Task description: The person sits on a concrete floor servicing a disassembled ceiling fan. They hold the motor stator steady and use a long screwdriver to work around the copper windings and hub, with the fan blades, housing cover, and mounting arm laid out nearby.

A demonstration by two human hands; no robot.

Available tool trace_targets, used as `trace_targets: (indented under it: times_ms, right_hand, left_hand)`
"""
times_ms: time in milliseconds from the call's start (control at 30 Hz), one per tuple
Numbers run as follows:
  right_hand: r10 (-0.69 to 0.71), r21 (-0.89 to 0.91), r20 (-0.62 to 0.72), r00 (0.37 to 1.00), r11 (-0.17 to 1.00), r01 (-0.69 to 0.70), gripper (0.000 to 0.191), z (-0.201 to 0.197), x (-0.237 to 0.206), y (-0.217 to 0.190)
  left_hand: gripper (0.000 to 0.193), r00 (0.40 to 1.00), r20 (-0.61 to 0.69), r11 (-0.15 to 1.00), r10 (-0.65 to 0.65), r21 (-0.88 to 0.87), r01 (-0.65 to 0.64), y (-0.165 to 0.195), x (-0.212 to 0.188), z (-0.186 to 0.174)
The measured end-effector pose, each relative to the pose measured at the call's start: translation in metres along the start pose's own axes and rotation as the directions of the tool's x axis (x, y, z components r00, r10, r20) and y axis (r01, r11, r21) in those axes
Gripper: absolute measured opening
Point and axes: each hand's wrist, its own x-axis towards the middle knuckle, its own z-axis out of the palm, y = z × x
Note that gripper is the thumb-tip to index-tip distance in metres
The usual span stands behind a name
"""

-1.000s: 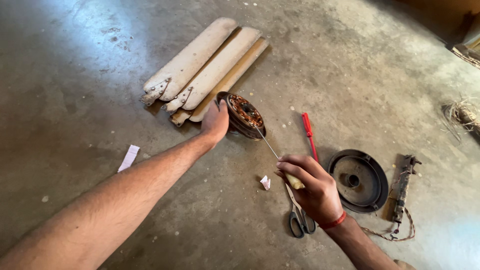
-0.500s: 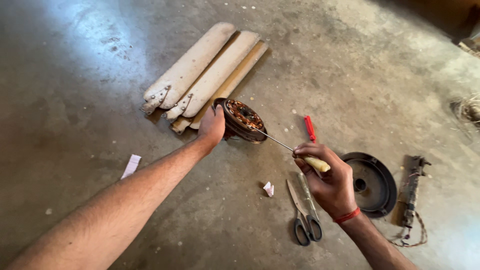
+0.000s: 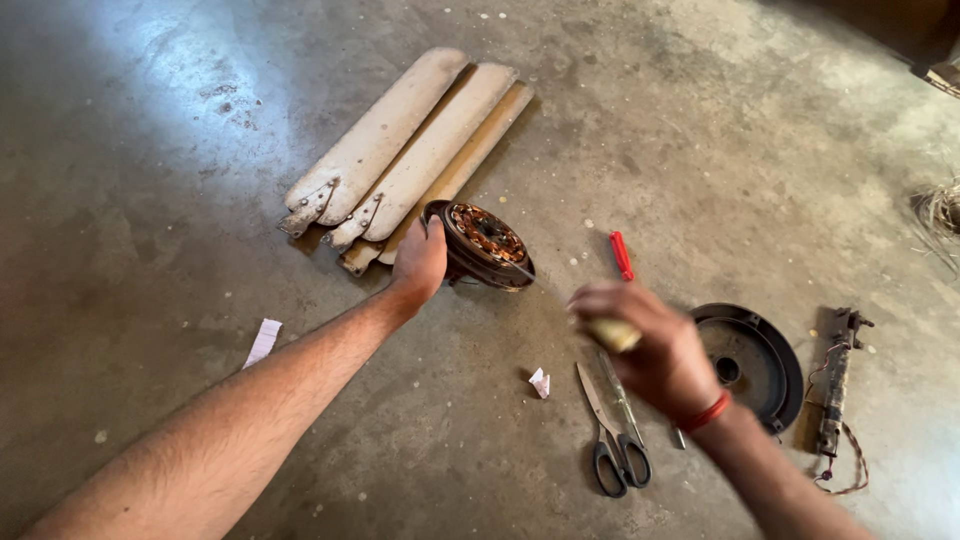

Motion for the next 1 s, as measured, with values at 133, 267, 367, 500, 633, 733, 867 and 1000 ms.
trace_targets:
  times_ms: [133, 267, 367, 500, 633, 733, 867, 1000]
  right_hand:
    - [-0.092, -0.118, 0.042, 0.995, 0.988, 0.096, 0.032, 0.022, -0.019, -0.012]
    - [0.022, -0.006, -0.015, 1.0, 1.0, -0.022, 0.025, 0.014, -0.016, -0.001]
    - [0.028, -0.008, 0.048, 0.998, 1.0, -0.027, 0.026, -0.001, -0.014, 0.01]
    - [-0.033, -0.017, 0.045, 0.998, 0.999, 0.034, 0.027, 0.008, -0.025, 0.004]
    - [-0.007, -0.029, 0.013, 1.0, 1.0, 0.007, 0.029, 0.019, -0.036, -0.007]
    - [-0.034, 0.009, 0.039, 0.999, 0.999, 0.034, 0.027, 0.009, -0.028, 0.001]
    - [-0.021, 0.009, 0.082, 0.996, 1.0, 0.02, 0.028, -0.002, -0.02, 0.008]
    - [-0.092, -0.026, 0.085, 0.992, 0.995, 0.095, 0.03, 0.008, -0.025, -0.005]
  left_hand:
    - [0.051, 0.999, 0.005, 0.999, 0.041, 0.01, -0.041, -0.003, 0.0, 0.0]
    - [0.052, 0.999, -0.01, 0.998, 0.034, 0.049, -0.034, 0.002, -0.002, 0.001]
    - [0.052, 1.0, -0.021, 0.999, 0.02, 0.027, -0.019, 0.009, -0.008, -0.001]
    - [0.05, 0.985, 0.076, 0.986, -0.155, -0.051, 0.159, 0.012, -0.014, -0.004]
    - [0.05, 1.0, 0.024, 1.0, 0.018, -0.018, -0.018, 0.007, -0.012, -0.001]
    - [0.05, 0.994, -0.018, 0.994, 0.109, 0.023, -0.109, 0.007, -0.009, 0.0]
    - [0.05, 0.996, 0.045, 0.997, -0.075, -0.016, 0.075, 0.011, -0.011, -0.003]
    - [0.05, 0.992, 0.114, 0.992, -0.054, -0.106, 0.066, 0.014, -0.018, -0.006]
